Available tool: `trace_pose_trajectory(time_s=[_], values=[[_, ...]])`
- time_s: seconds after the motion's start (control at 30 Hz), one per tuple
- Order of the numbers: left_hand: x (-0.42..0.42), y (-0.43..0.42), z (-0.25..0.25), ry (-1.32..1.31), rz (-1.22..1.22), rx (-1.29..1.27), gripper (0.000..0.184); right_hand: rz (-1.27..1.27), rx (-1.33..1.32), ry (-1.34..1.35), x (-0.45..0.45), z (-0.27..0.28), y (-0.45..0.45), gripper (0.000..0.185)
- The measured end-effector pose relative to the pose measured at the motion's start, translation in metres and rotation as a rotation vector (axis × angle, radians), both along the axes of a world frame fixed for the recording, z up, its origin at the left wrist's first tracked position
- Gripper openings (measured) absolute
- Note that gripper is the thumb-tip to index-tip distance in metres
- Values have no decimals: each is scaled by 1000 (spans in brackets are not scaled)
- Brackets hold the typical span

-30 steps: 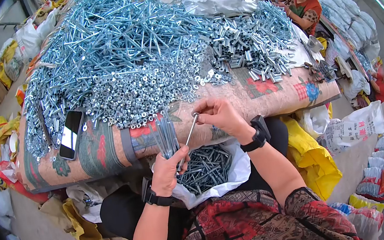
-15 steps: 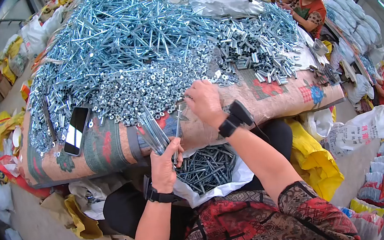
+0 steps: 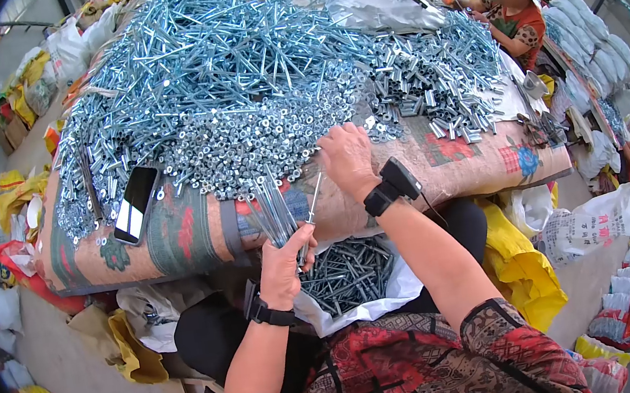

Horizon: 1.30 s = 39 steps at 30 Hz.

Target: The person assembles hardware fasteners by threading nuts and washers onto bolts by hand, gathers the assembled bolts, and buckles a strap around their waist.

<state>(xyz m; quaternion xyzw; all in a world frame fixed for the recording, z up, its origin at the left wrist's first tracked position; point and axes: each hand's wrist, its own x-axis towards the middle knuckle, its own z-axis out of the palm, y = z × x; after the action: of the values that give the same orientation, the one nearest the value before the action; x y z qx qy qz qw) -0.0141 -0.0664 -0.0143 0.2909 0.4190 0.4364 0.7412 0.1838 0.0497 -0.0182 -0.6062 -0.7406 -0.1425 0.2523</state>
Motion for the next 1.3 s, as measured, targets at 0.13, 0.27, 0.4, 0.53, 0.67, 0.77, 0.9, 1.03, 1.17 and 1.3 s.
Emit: trace_pose_trajectory(time_s=[0.13,0.27,0.4,0.53,0.67,0.77,0.9,1.03,1.17,1.3], values=[[-6,0,0,-18,8,6,19,153,7,324,10,5,1,6],[-8,1,-1,-22,-25,-27,18,394,-674,1209,24,25,-24,13],[-6,0,1,0,-102,-22,19,596,-852,1410,42,33,-49,17],[-4,-2,3,52,-168,9,18,568,-832,1359,41,55,-62,17],[-3,-4,3,54,-160,19,18,508,-946,1427,40,53,-72,18],[2,-5,-2,-35,-109,4,19,513,-1120,1388,17,32,-93,15],[4,-5,-5,142,13,18,23,405,-1028,1373,10,35,-97,16],[-3,-4,-3,98,-128,-19,24,437,-892,1478,29,41,-86,17],[-3,-6,-7,-118,-286,-87,22,455,-975,1326,27,34,-89,19],[-2,-7,1,-11,-258,-42,22,426,-838,1446,11,41,-94,20]])
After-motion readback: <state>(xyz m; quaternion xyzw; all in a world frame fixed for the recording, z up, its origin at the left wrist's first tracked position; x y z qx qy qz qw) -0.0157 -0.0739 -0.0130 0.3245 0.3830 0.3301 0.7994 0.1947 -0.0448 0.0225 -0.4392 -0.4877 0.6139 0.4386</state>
